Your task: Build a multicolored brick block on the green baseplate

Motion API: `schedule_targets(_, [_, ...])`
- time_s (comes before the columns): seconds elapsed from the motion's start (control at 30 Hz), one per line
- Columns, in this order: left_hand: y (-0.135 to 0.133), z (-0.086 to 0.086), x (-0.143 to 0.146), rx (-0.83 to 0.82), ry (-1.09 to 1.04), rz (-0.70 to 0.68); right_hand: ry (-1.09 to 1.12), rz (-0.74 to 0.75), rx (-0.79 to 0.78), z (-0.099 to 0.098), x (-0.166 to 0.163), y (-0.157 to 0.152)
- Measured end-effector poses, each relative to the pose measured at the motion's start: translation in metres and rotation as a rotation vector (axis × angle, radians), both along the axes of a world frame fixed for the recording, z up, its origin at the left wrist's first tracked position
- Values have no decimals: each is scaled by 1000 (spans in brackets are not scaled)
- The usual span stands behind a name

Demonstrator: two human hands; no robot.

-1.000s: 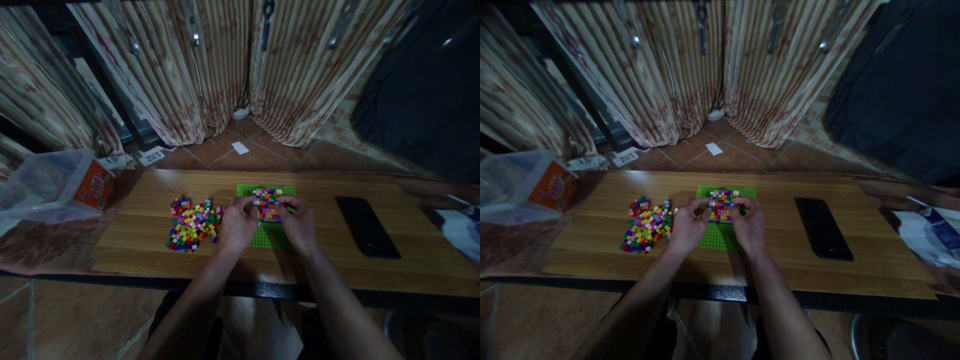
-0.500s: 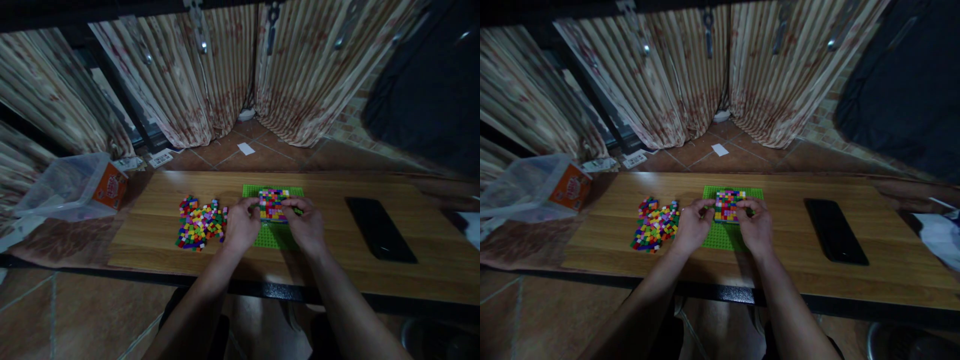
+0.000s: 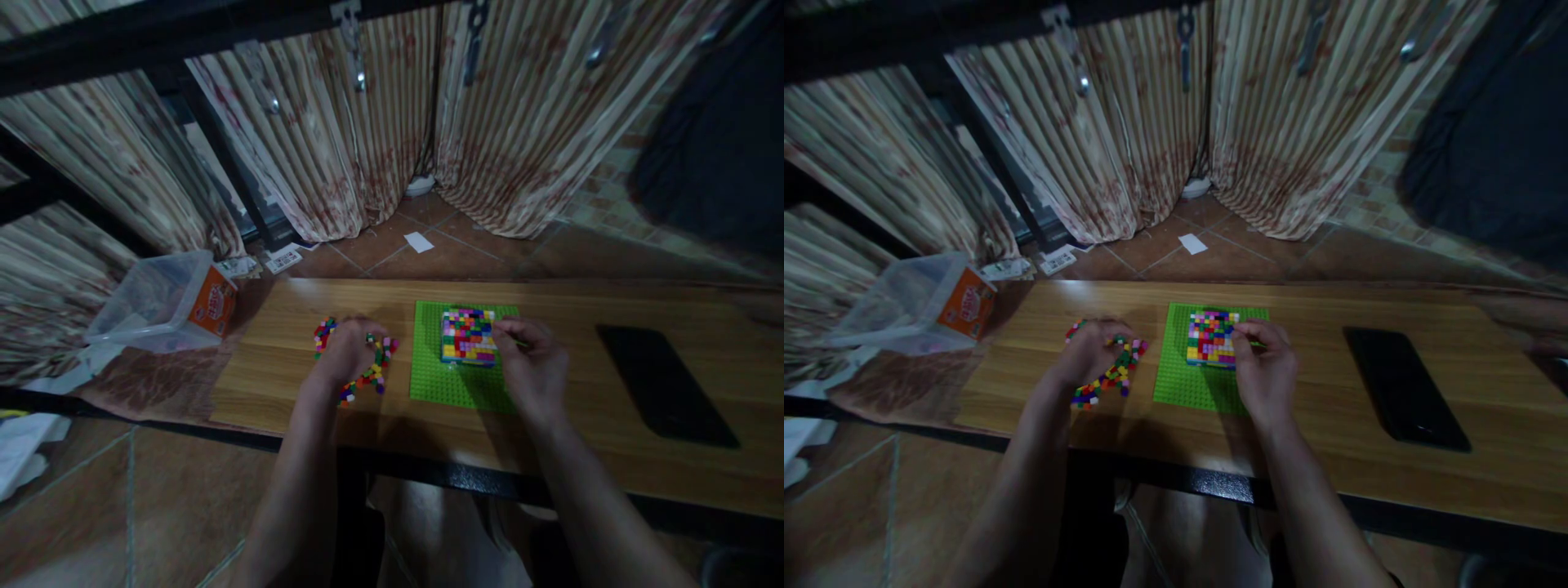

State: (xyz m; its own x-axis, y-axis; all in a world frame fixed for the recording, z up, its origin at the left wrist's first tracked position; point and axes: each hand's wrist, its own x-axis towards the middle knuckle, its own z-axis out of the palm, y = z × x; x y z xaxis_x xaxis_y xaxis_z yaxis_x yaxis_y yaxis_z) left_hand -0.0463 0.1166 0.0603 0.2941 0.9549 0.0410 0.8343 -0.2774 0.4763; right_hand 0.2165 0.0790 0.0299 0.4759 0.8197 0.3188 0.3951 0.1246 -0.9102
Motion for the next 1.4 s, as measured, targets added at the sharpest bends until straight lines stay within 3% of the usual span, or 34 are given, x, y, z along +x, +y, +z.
schedule_targets(0.1, [-2, 0, 6, 44, 65, -90, 5, 8, -5, 1, 0, 0])
schedule_targets(0.4, [1, 0, 21, 39, 241, -61, 12, 15, -34, 0, 1, 1])
schedule_targets(0.83, [0, -2, 25, 65, 241, 34, 2, 24, -9, -4, 2, 3])
schedule_targets(0.97, [0, 1, 25, 80, 81, 71, 37, 34, -1, -6, 2, 3])
schedule_targets(1.17, [-6, -1, 47, 84, -387, -54, 37, 40, -17, -3, 0, 3])
schedule_targets(1.3, [-15, -2, 71, 47, -517, -117, 41, 39, -26, -3, 0, 4])
schedule_targets(1.4, [-19, -2, 84, 27, -580, -90, 25, 45, -23, -3, 0, 4])
